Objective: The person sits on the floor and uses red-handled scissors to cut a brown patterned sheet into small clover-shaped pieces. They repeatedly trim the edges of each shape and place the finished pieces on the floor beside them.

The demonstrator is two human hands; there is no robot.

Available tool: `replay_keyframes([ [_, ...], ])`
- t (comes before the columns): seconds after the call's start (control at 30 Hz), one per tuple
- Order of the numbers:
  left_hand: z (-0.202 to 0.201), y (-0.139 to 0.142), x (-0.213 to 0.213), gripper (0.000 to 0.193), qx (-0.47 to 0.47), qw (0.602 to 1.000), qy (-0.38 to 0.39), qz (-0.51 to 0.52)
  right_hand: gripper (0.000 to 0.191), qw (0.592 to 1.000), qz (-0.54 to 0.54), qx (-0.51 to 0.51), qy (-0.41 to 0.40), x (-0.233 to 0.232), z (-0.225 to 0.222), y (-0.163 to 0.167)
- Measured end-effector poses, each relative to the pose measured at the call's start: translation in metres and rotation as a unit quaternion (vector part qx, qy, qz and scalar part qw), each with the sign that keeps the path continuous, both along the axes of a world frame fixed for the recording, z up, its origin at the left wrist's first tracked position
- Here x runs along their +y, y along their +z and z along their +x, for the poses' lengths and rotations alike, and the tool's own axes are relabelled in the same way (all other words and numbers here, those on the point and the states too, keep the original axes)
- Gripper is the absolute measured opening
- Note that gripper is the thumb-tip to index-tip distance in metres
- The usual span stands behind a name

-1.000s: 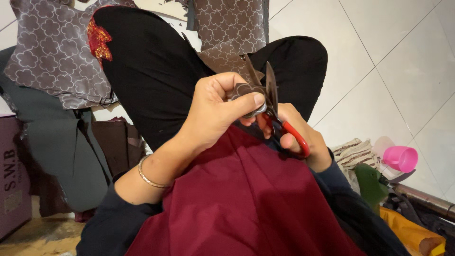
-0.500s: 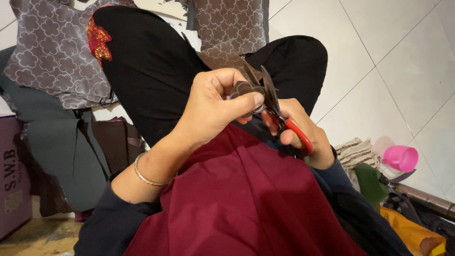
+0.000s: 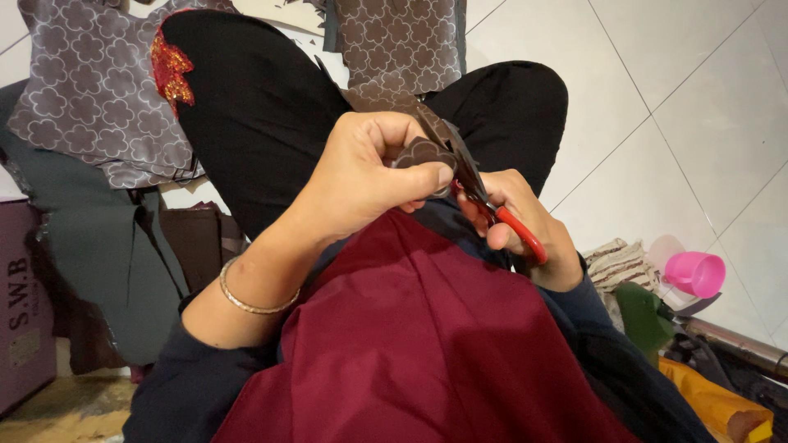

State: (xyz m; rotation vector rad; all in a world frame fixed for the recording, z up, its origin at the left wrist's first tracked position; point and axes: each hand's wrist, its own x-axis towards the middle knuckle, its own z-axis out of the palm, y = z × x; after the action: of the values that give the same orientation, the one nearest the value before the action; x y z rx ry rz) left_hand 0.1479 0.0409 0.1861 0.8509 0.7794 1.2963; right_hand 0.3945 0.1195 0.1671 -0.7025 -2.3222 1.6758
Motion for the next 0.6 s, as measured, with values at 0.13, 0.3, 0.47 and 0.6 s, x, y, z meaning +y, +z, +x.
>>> replay_keyframes([
  [0.13,-0.003,0.002,0.003,0.012,0.011,1.0,-0.014,0.001,0.093,1.0,-0.003,-0.014,-0.002,0.0,0.005,-0.002],
  [0.3,-0.01,0.003,0.005,0.01,0.024,0.999,-0.039,-0.001,0.092,1.0,0.006,-0.026,0.007,0.004,0.013,-0.01],
  [0.47,-0.015,0.002,0.01,0.011,0.057,0.998,-0.031,0.004,0.092,0.998,0.033,-0.045,-0.017,0.005,0.014,-0.015],
  [0.6,-0.019,-0.002,0.017,0.01,0.08,0.997,-0.017,-0.004,0.09,0.993,-0.053,0.025,-0.106,-0.001,0.016,-0.014],
])
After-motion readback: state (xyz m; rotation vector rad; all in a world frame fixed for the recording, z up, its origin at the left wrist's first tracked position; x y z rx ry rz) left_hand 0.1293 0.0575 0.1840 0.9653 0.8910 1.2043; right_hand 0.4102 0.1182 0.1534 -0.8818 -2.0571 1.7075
